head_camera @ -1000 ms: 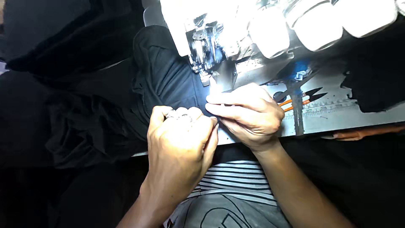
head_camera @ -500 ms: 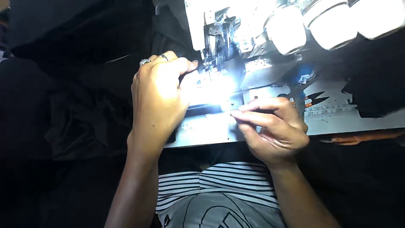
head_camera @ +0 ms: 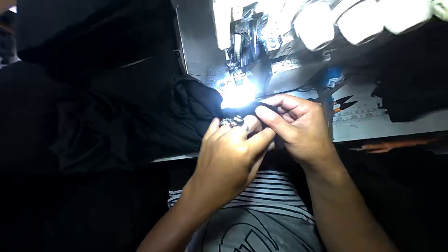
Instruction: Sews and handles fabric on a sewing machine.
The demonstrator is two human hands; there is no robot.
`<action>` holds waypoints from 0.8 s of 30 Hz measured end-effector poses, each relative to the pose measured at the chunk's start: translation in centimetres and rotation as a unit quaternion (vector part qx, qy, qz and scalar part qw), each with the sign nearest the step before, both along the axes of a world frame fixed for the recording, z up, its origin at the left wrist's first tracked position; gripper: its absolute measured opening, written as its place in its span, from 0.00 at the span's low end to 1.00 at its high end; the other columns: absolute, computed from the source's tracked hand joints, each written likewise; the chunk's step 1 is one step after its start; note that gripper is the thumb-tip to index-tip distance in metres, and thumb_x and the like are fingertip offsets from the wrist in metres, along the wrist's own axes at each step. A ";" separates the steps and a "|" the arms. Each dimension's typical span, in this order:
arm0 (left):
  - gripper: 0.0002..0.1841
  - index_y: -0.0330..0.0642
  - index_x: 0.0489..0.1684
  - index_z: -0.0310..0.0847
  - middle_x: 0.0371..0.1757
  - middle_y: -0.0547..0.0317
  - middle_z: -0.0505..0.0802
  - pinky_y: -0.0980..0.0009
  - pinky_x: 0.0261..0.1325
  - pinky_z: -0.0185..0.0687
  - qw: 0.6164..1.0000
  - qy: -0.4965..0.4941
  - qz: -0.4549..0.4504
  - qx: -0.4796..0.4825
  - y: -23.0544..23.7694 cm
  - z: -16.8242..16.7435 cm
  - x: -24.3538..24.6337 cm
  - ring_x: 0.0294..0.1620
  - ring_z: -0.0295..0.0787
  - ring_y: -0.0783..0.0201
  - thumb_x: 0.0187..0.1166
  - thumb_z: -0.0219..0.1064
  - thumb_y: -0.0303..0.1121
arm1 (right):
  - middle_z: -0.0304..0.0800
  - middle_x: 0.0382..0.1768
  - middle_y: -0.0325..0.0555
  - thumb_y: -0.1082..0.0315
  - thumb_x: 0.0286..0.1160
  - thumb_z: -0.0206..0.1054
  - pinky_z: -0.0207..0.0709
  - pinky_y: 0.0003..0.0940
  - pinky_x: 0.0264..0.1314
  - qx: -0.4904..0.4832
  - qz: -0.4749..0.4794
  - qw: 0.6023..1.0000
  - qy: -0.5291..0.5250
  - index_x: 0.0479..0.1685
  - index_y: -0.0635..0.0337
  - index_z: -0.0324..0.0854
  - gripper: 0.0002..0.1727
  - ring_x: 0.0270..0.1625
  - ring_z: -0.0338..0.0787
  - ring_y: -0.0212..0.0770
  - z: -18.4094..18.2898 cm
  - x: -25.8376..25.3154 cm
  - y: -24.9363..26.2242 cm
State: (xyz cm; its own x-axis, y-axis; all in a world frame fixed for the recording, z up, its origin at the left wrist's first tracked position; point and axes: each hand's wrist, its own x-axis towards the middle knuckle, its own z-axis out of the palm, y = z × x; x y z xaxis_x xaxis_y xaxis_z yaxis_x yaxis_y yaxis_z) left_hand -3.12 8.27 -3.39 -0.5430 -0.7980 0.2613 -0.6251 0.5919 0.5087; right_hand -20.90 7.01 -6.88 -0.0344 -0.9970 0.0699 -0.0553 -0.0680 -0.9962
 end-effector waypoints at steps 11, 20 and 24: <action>0.12 0.41 0.46 0.86 0.36 0.69 0.89 0.81 0.40 0.79 0.978 0.154 0.141 0.020 -5.4 2.5 11.1 0.33 0.82 0.83 0.87 0.65 0.41 | 0.86 0.21 0.33 0.66 0.79 0.72 0.77 0.20 0.15 0.040 0.008 0.998 0.045 0.36 0.54 0.88 0.05 0.15 0.80 0.25 1.6 -1.3 6.4; 0.14 0.43 0.47 0.92 0.45 0.56 0.96 0.57 0.59 0.84 0.978 0.061 0.201 0.009 1.2 -5.3 11.3 0.49 0.92 0.64 0.84 0.68 0.44 | 0.88 0.24 0.38 0.61 0.81 0.70 0.80 0.34 0.27 0.021 -0.026 0.937 0.348 0.36 0.54 0.90 0.09 0.23 0.84 0.32 -3.2 -1.3 10.3; 0.13 0.47 0.47 0.92 0.45 0.61 0.96 0.61 0.58 0.83 0.977 0.041 0.212 -0.003 1.8 -5.3 11.0 0.49 0.92 0.68 0.85 0.67 0.45 | 0.90 0.32 0.41 0.58 0.76 0.73 0.83 0.43 0.42 -0.047 -0.035 0.904 0.423 0.37 0.54 0.91 0.09 0.37 0.89 0.41 -3.9 -0.4 9.7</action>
State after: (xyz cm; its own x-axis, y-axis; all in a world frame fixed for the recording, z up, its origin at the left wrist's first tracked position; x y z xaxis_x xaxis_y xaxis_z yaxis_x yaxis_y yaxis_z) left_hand 7.84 10.02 -8.67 -0.1422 -0.9450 0.2946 -0.7720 0.2922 0.5645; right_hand -21.30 16.66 -10.82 0.0081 -0.9826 0.1858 -0.8023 -0.1173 -0.5853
